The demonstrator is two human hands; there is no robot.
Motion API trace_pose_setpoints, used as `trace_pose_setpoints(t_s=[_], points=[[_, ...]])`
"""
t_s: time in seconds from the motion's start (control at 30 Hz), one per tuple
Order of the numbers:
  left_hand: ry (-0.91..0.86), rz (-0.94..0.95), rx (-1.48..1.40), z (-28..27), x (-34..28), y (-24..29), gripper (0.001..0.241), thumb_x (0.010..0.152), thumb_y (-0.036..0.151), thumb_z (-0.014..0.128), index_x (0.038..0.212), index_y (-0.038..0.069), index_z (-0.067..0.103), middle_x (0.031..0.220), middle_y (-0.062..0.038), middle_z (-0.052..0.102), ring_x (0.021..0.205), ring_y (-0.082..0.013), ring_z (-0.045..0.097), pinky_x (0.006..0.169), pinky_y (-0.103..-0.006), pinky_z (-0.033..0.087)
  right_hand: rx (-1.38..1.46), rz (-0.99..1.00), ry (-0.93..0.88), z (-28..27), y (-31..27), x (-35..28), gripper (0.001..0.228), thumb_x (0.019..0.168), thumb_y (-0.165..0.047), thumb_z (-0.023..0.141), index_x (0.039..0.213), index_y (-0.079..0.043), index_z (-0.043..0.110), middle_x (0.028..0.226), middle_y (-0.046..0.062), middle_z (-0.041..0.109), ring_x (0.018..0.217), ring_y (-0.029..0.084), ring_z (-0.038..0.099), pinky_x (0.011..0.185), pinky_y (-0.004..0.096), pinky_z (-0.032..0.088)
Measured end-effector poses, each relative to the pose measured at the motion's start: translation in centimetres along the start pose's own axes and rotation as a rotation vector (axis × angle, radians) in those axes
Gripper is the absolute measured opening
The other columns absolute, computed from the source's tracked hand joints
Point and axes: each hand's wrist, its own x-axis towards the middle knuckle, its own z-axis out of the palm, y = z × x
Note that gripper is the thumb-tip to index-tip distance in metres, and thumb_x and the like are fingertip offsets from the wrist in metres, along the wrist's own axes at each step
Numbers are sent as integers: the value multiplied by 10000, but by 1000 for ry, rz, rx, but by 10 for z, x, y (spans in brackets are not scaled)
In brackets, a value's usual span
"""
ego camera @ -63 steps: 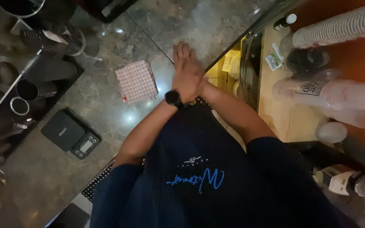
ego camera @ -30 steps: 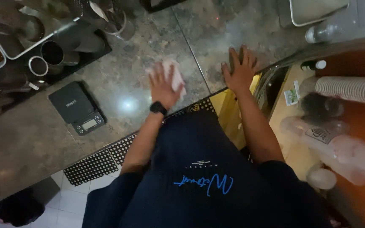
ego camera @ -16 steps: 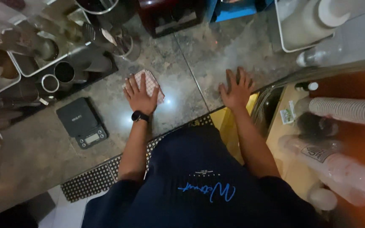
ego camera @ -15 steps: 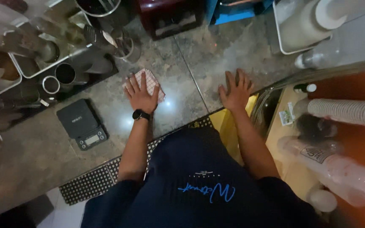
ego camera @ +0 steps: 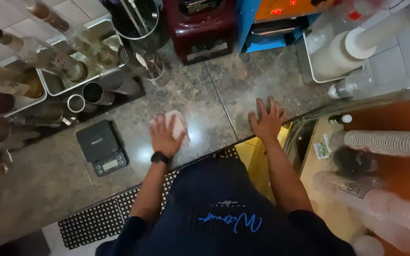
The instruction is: Wiping a coffee shop counter with a cloth.
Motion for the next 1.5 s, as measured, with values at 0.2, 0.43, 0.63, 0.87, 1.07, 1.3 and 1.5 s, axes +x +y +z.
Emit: trace_pose_setpoints(t_s=[0.2,0.43,0.63,0.87,1.07,1.3,1.5], points=[[104,-350,37,6,46,-21,817,966,697,495,1638,258,343,1637,-233,337,1508,-482,275,1177,-673,234,-24,13,-16,-10,-7,1,582,952,-509,599,1504,-344,512,1574,117,414,1449,365,383,1113,699,271],[-149,-307,141,48,54,55,834,984,712,400,1669,269,225,1683,-230,236,1520,-512,212,1138,-674,286,10,52,-88,-15,-13,1,560,978,-500,583,1506,-325,520,1596,131,397,1481,380,352,1124,705,241],[-56,57,-104,9,-8,30,791,957,641,542,1638,308,315,1688,-137,254,1544,-449,208,1193,-669,182,-17,26,-93,-16,-12,0,584,973,-503,603,1519,-317,509,1585,133,393,1483,366,331,1122,683,247],[197,-299,107,9,-5,-51,819,929,700,518,1606,249,419,1603,-179,412,1455,-482,373,1110,-683,331,-24,6,-8,-11,-11,2,552,932,-489,658,1451,-320,578,1561,115,455,1453,360,401,1101,675,287],[152,-519,79,41,38,-22,865,904,638,627,1602,184,391,1595,-253,384,1472,-513,333,1181,-687,219,-34,-13,16,-7,-8,1,546,958,-497,660,1463,-316,560,1571,109,430,1443,364,419,1098,686,272],[-79,-40,-124,-8,-14,11,785,1021,636,473,1678,298,210,1721,-157,145,1564,-465,93,1194,-698,131,7,-55,-2,-5,-3,0,513,1027,-405,604,1518,-293,511,1605,133,365,1456,376,384,1129,668,210],[68,-149,-4,-17,-42,-47,862,950,682,552,1625,174,386,1611,-286,362,1471,-547,305,1138,-699,257,-7,8,-35,-7,-6,1,545,964,-446,684,1471,-281,574,1586,127,398,1441,389,394,1086,730,263]])
